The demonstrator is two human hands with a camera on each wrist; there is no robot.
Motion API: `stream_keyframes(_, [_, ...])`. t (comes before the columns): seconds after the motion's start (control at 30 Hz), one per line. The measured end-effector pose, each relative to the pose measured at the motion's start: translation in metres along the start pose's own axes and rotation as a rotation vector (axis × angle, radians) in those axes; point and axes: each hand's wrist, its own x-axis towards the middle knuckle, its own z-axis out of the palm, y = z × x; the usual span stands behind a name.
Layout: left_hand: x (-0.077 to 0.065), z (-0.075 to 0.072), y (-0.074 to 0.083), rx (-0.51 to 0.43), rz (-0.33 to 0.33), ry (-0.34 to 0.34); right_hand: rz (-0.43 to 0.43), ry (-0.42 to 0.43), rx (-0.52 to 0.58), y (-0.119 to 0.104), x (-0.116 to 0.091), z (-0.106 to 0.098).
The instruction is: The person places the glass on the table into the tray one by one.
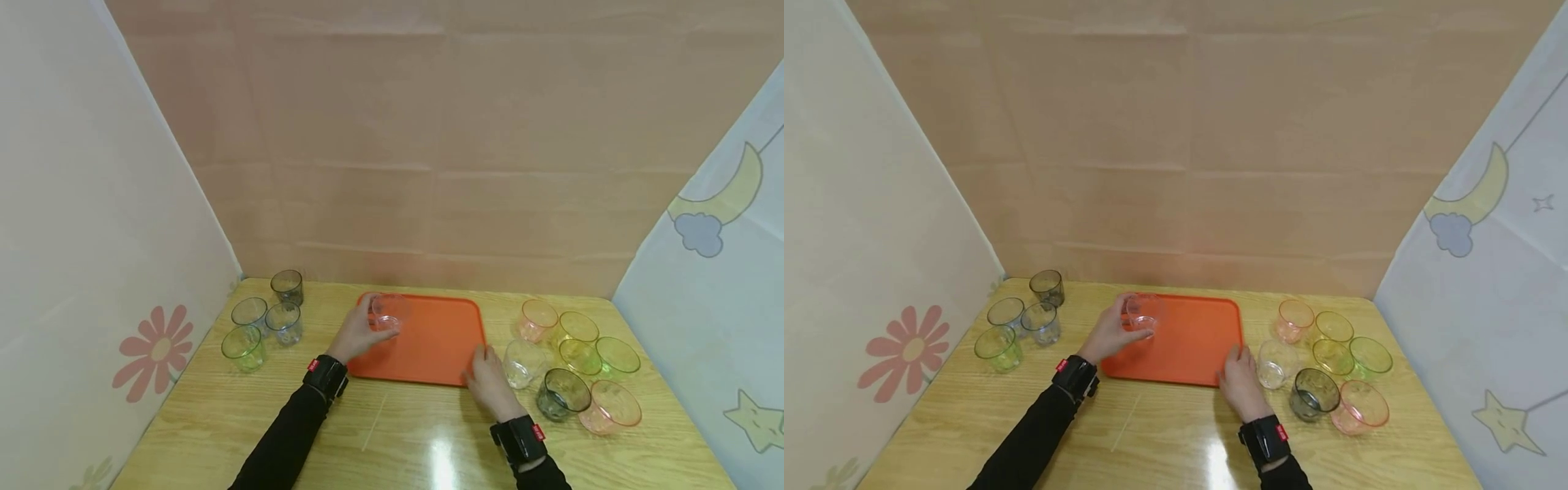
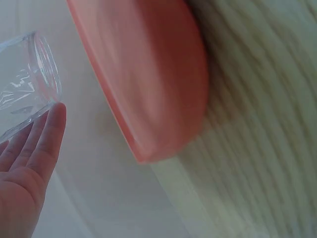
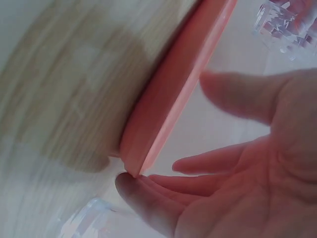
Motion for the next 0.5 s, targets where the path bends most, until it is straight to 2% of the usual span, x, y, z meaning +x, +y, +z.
stream_keyframes(0.13, [0.002, -0.001, -0.002, 0.007, -0.004, 0.028, -0.028, 0.088, -0.069, 0.002, 0.000, 0.004])
stream_keyframes(0.23, [0.004, -0.001, -0.003, 0.015, -0.016, 0.032, -0.017, 0.102, -0.096, 0.004, -0.001, 0.007])
stream_keyframes(0.5, [0.013, -0.005, -0.013, 0.029, -0.052, 0.038, 0.019, -0.023, -0.060, 0.009, 0.001, 0.009])
